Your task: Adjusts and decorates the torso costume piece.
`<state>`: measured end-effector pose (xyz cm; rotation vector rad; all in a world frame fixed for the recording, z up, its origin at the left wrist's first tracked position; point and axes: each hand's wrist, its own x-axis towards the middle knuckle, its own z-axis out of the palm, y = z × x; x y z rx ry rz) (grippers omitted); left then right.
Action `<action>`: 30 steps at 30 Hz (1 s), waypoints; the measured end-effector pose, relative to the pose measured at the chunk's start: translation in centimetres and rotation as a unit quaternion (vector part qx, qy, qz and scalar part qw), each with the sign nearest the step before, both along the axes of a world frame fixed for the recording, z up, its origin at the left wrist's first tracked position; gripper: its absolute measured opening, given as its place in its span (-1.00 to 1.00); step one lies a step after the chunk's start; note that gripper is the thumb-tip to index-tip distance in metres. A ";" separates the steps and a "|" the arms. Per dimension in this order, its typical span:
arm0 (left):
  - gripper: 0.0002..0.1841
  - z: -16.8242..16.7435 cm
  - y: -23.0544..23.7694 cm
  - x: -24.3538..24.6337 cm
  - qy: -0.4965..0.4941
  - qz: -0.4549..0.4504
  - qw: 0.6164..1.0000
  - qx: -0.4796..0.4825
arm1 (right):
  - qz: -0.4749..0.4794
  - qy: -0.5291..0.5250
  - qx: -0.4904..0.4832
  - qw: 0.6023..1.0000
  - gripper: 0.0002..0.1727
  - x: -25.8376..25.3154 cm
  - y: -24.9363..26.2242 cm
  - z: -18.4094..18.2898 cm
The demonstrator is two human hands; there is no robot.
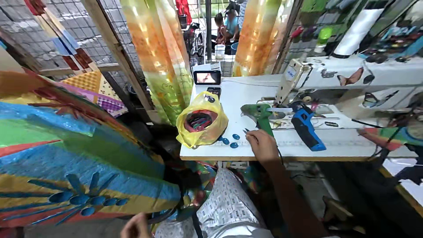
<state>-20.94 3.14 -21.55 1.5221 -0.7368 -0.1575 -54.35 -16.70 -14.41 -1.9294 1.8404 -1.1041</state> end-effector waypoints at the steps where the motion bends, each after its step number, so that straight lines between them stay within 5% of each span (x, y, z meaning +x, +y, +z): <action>1: -0.79 -0.2 -1.2 -1.9 -0.059 -0.083 0.995 -0.002 | -0.023 -0.018 -0.064 0.998 -0.72 0.1 0.1 -0.1; 3: -0.81 1.1 -4.9 -5.4 -0.189 -0.227 0.955 0.014 | -0.083 -0.065 -0.162 0.981 -0.68 -0.1 0.1 0.0; 6: -0.76 4.7 -11.5 -9.9 -0.359 -0.368 0.855 0.068 | -0.147 -0.126 -0.182 0.964 -0.45 -1.6 -0.9 0.4; 9: -0.58 7.2 -17.5 -13.3 -0.478 -0.454 0.736 0.154 | -0.146 -0.125 -0.086 0.978 -0.16 -3.4 -3.0 0.4; 13: -0.55 7.5 -21.2 -14.9 -0.547 -0.482 0.638 0.248 | -0.069 -0.092 0.012 0.993 -0.19 -4.5 -5.5 -0.4; 19: -0.71 6.5 -21.8 -14.5 -0.537 -0.471 0.675 0.184 | -0.049 -0.101 0.055 0.992 -0.31 -4.3 -7.1 -0.3; 22: -0.73 5.9 -21.2 -14.2 -0.466 -0.422 0.770 0.112 | -0.066 -0.131 0.015 0.989 -0.36 -4.5 -6.6 -0.7; 26: -0.79 8.1 -19.8 -13.4 -0.076 -0.383 0.920 0.044 | 0.013 -0.258 -0.049 0.965 -0.45 -4.1 -2.0 -0.2; 30: -0.90 9.9 -19.6 -12.7 0.225 -0.355 0.906 0.046 | 0.063 -0.328 -0.045 0.941 -0.50 -2.3 3.0 0.1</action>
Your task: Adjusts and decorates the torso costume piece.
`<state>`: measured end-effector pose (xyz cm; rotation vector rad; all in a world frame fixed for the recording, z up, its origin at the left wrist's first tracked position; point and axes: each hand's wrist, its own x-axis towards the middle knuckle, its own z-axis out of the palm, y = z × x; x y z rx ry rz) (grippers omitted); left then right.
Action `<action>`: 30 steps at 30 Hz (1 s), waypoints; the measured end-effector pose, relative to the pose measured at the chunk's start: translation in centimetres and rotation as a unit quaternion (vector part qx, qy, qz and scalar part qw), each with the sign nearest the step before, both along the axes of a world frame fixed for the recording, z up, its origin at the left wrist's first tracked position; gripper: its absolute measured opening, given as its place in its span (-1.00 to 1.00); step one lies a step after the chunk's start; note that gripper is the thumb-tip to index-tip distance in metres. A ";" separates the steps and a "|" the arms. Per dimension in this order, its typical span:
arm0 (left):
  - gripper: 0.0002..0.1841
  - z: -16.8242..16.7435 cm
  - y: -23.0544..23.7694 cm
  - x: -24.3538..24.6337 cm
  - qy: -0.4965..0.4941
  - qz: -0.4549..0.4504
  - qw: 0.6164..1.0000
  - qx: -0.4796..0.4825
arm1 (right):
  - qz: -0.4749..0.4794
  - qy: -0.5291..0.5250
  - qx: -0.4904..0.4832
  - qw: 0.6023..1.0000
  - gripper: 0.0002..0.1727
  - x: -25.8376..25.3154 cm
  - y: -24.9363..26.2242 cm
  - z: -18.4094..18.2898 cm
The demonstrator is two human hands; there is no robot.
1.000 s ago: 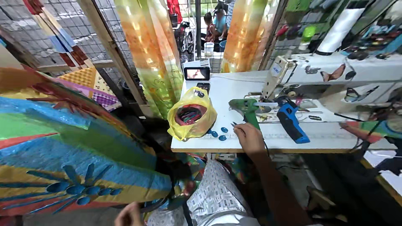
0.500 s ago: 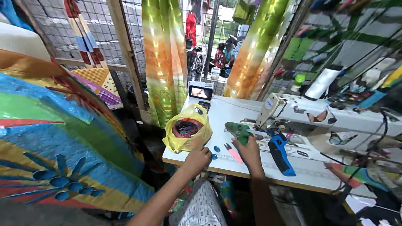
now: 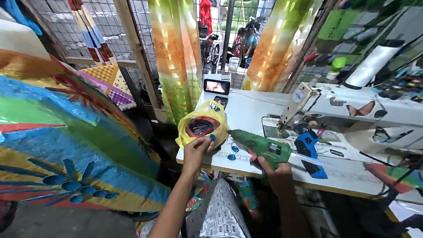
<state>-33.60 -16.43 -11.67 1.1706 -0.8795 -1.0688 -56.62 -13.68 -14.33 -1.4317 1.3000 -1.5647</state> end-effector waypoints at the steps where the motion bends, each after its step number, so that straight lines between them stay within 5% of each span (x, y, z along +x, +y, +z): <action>1: -0.89 0.0 0.0 0.0 0.019 -0.002 1.000 0.007 | 0.006 -0.007 0.007 1.000 -0.52 0.2 0.6 -0.1; 19: -0.88 -0.3 0.1 -0.5 0.031 -0.005 0.999 0.016 | 0.071 -0.017 -0.011 0.997 -0.57 0.7 0.5 -1.3; 30: -0.85 0.0 0.1 -0.5 0.065 -0.032 0.996 0.043 | 0.011 0.101 -0.011 0.995 -0.35 -0.3 0.7 -1.7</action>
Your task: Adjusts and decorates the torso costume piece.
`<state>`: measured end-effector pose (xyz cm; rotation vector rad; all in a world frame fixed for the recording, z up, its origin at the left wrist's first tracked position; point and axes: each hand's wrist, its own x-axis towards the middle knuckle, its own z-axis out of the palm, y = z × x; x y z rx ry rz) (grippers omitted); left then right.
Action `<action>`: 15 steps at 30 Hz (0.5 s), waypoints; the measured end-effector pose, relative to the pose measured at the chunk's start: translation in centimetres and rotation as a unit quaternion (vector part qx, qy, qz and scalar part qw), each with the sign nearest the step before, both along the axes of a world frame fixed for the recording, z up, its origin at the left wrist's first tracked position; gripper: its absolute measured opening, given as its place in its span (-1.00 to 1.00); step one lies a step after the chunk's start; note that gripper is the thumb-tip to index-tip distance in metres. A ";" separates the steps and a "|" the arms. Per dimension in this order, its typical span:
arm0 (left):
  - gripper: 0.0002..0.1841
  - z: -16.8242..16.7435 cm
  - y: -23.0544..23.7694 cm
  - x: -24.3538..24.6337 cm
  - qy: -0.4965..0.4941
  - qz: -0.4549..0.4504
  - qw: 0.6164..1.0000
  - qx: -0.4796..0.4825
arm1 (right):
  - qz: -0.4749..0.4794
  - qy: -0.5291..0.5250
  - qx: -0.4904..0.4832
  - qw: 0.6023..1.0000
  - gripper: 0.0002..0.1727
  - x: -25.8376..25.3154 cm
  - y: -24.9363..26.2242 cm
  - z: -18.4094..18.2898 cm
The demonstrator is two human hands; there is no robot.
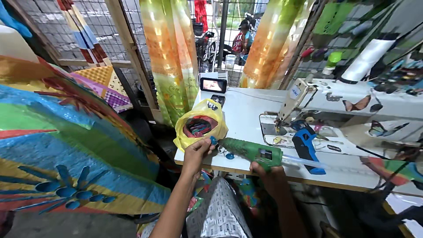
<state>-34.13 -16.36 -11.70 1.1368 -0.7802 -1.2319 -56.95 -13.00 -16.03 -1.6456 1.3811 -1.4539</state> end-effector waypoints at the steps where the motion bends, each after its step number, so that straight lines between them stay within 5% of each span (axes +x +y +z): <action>1: -0.84 0.1 0.1 0.1 0.007 -0.006 1.000 0.005 | -0.025 0.045 -0.018 0.999 -0.34 -0.3 0.1 0.1; 6: -0.82 0.6 1.6 0.6 0.046 0.005 0.999 0.008 | -0.113 0.170 0.003 0.979 -0.35 -3.2 -3.0 1.5; 9: -0.84 0.7 2.9 0.5 0.067 0.017 0.997 0.018 | -0.122 0.180 0.087 0.972 -0.33 -4.6 -7.2 1.2; 15: -0.85 0.9 5.2 1.9 0.156 0.062 0.984 0.067 | -0.138 0.192 0.087 0.968 -0.21 -5.0 -10.3 -0.2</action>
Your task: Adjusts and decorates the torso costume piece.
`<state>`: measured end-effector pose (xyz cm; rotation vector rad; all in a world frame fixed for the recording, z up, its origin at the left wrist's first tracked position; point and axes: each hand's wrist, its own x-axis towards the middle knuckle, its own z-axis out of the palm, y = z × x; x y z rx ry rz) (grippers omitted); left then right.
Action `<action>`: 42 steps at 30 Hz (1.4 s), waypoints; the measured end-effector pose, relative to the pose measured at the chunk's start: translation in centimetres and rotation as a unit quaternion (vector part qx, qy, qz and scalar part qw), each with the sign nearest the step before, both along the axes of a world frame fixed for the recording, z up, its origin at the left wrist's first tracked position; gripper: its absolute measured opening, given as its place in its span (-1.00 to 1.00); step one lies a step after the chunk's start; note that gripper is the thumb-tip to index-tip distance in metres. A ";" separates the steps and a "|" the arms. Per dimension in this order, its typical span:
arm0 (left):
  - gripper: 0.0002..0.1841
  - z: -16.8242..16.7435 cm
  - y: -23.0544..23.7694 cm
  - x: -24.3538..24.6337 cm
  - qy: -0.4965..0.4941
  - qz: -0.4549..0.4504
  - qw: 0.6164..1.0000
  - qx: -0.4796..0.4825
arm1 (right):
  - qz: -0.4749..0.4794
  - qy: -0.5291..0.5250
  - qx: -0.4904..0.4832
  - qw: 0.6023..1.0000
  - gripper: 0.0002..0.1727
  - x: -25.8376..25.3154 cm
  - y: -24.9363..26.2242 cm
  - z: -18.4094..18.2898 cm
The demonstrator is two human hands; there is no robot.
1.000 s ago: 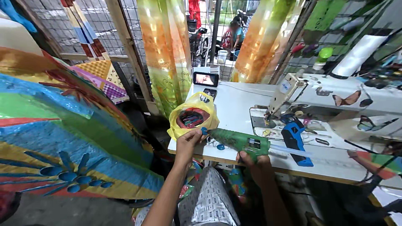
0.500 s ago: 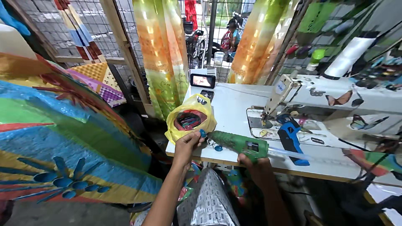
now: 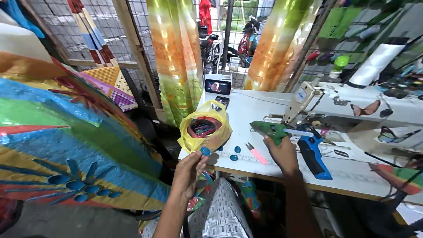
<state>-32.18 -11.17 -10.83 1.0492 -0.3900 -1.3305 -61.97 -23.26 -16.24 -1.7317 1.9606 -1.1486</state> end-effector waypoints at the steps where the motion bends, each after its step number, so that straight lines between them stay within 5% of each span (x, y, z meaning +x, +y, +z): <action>1: -0.86 -0.1 0.3 0.3 0.019 0.012 1.000 0.005 | -0.008 0.005 0.013 1.000 -0.16 0.0 0.4 0.1; 3: -0.86 -0.4 1.2 0.9 0.055 0.033 0.998 0.009 | -0.027 -0.002 -0.013 1.000 -0.13 0.2 2.1 0.2; 6: -0.85 -0.5 2.3 1.6 0.108 0.051 0.993 0.019 | -0.025 -0.011 -0.210 0.977 -0.45 3.1 6.1 0.0; 9: -0.84 -0.6 3.5 1.5 0.178 0.032 0.983 0.042 | 0.156 -0.051 -0.222 0.961 -0.75 8.9 9.7 0.6; 13: -0.77 -1.5 5.0 1.9 0.177 -0.010 0.984 0.018 | 0.357 -0.182 -0.280 0.873 -0.87 15.1 9.6 0.1; 19: -0.84 -1.3 7.6 4.1 0.148 0.098 0.984 0.016 | 0.409 0.007 -0.439 0.800 -0.88 20.4 9.4 0.6; 24: -0.88 -1.0 9.8 5.9 0.138 0.166 0.976 0.009 | 0.434 0.014 -0.473 0.767 -0.86 24.6 9.9 0.4; 27: -0.81 -1.8 11.7 6.3 -0.011 0.250 0.968 -0.028 | 0.448 -0.085 -0.407 0.792 -0.86 27.6 11.2 -0.5; 30: -0.62 -4.7 13.3 9.5 -0.216 0.413 0.883 -0.044 | 0.464 -0.245 -0.199 0.827 -0.85 30.6 12.7 -0.3; 32: -0.44 -5.9 13.9 13.8 -0.257 0.469 0.844 -0.037 | 0.464 -0.302 -0.052 0.831 -0.84 32.6 13.5 0.5; 36: -0.30 -6.7 14.1 20.6 -0.260 0.383 0.883 -0.072 | 0.452 -0.354 0.095 0.813 -0.89 36.7 14.6 1.4; 42: -0.51 -5.8 13.2 22.4 -0.265 0.339 0.898 -0.091 | 0.430 -0.338 0.098 0.831 -0.88 39.1 14.4 2.7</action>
